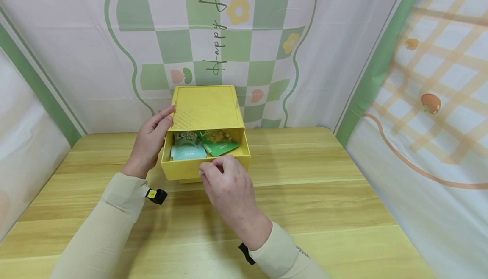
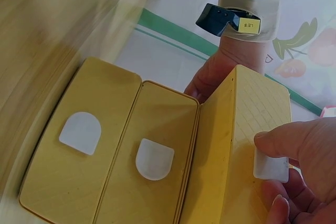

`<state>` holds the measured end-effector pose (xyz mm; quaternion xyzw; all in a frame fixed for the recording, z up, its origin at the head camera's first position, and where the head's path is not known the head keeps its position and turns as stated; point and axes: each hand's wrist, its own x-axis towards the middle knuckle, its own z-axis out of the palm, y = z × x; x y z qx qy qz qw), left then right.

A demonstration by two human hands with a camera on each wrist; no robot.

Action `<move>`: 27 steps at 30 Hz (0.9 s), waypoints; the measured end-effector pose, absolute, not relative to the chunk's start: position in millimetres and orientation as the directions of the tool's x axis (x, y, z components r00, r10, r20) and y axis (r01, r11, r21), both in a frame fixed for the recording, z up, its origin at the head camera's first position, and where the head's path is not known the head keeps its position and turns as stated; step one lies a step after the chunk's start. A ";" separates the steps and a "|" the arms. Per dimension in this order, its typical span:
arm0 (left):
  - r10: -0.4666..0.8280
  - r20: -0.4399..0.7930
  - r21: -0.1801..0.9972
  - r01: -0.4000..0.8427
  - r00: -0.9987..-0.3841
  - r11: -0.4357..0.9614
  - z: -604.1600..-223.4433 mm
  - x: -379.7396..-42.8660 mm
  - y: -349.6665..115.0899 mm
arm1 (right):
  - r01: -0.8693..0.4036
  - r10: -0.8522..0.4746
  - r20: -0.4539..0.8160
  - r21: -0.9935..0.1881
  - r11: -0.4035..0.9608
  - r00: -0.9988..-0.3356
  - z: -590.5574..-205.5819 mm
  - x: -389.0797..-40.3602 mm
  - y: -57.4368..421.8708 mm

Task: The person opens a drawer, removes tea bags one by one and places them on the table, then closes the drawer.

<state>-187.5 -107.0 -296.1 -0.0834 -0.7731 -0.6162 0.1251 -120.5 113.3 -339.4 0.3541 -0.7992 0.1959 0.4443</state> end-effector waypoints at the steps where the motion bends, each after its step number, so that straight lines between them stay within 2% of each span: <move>1: -0.025 0.297 0.932 0.284 -0.955 0.226 -296.3 -187.5 -107.1 | -0.740 -0.392 0.849 0.002 0.672 -0.354 -339.4 -120.3 113.2; 27: -0.022 0.299 0.930 0.286 -0.954 0.231 -296.6 -187.6 -108.1 | -0.738 -0.387 0.853 0.003 0.675 -0.351 -340.8 -114.8 114.8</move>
